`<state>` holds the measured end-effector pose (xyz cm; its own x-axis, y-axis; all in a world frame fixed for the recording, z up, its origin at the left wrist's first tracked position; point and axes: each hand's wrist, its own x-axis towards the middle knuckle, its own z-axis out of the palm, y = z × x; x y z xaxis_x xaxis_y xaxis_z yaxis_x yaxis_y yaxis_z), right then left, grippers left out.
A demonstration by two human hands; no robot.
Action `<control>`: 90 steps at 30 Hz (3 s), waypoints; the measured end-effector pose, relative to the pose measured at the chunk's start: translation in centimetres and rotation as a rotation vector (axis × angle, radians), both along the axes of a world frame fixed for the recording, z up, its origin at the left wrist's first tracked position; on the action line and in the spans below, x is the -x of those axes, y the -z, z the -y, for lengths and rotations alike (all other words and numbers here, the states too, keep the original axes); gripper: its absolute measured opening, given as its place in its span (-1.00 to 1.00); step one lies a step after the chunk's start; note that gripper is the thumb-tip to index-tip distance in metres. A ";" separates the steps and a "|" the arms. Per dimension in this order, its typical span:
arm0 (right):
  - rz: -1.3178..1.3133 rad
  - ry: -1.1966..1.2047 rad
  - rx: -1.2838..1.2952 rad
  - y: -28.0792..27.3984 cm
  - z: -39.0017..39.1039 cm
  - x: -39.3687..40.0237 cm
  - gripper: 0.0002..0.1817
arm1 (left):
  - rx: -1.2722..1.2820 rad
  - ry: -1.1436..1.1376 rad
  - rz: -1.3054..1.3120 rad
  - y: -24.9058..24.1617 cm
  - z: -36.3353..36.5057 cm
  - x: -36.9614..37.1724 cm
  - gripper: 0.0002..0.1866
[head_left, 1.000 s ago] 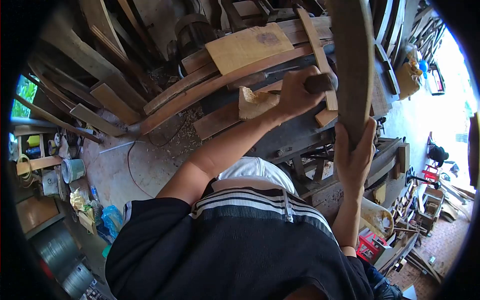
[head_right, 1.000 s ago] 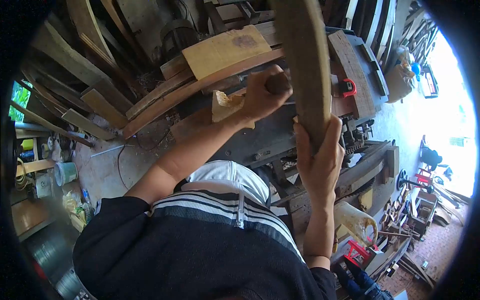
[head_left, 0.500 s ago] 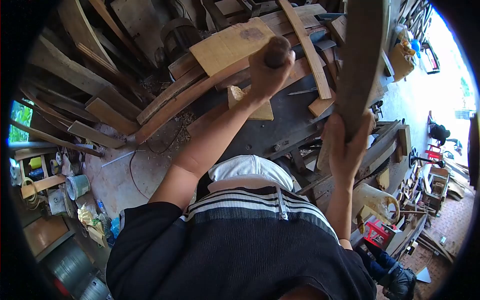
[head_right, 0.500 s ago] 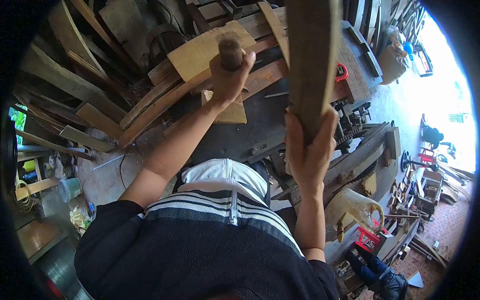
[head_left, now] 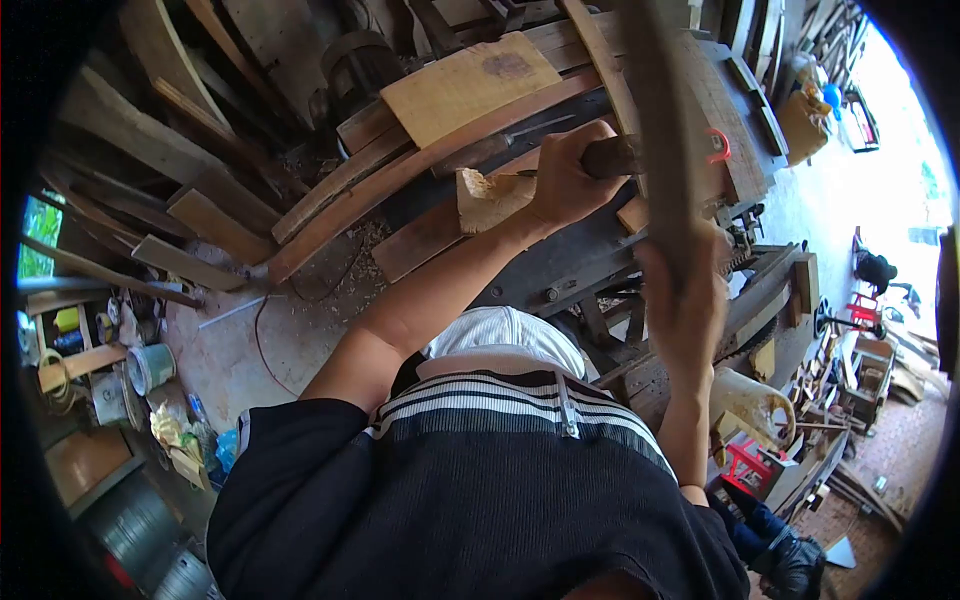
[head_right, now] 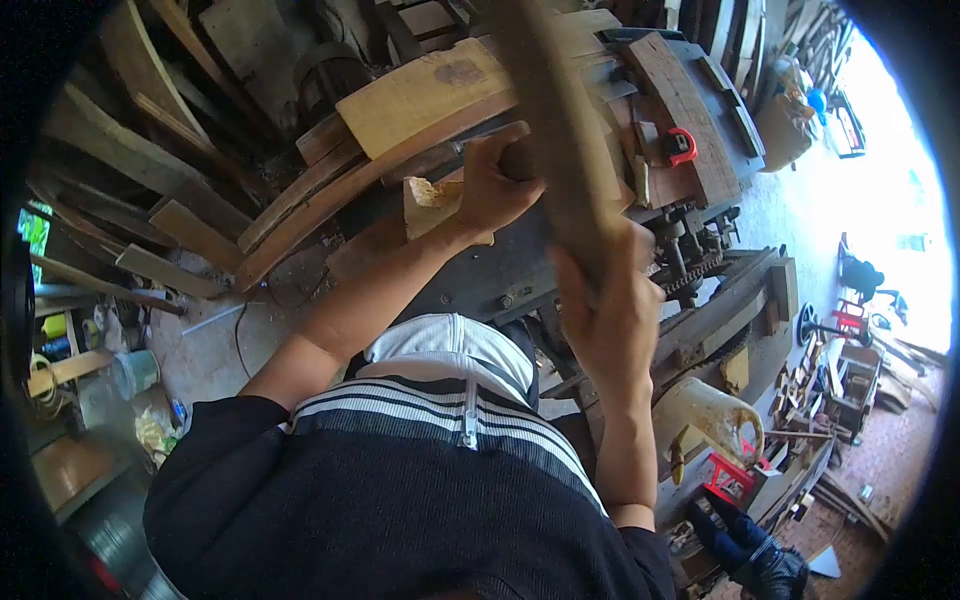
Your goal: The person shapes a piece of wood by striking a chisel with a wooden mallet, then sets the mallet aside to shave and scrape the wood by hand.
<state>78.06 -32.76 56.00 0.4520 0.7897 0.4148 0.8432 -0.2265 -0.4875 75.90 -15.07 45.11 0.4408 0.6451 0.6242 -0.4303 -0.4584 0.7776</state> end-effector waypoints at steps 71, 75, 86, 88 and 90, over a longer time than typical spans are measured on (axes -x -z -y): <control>-0.123 0.248 0.311 19.9 -3.5 -2.7 -0.12 | -0.090 -0.042 -0.156 -1.5 -1.4 10.0 -0.85; -0.018 0.245 0.184 19.6 -3.1 -2.2 -0.21 | -0.033 -0.025 -0.160 -1.7 -1.1 10.4 -0.80; 0.004 -0.260 0.178 18.2 -6.2 0.2 -0.03 | -0.128 -0.005 -0.152 -2.1 -0.5 10.4 -0.84; 0.048 -0.313 0.240 18.9 -7.2 0.0 0.03 | -0.183 -0.023 -0.162 -2.8 -0.3 10.7 -0.83; 0.081 -0.358 0.307 19.2 -8.1 -0.1 0.08 | -0.180 -0.025 -0.169 -2.3 -0.3 11.2 -0.84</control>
<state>78.17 -24.67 36.83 0.1048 0.9814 0.1608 0.9272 -0.0380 -0.3728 64.73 -14.77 47.41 0.5343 0.5418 0.6488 -0.2878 -0.6051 0.7423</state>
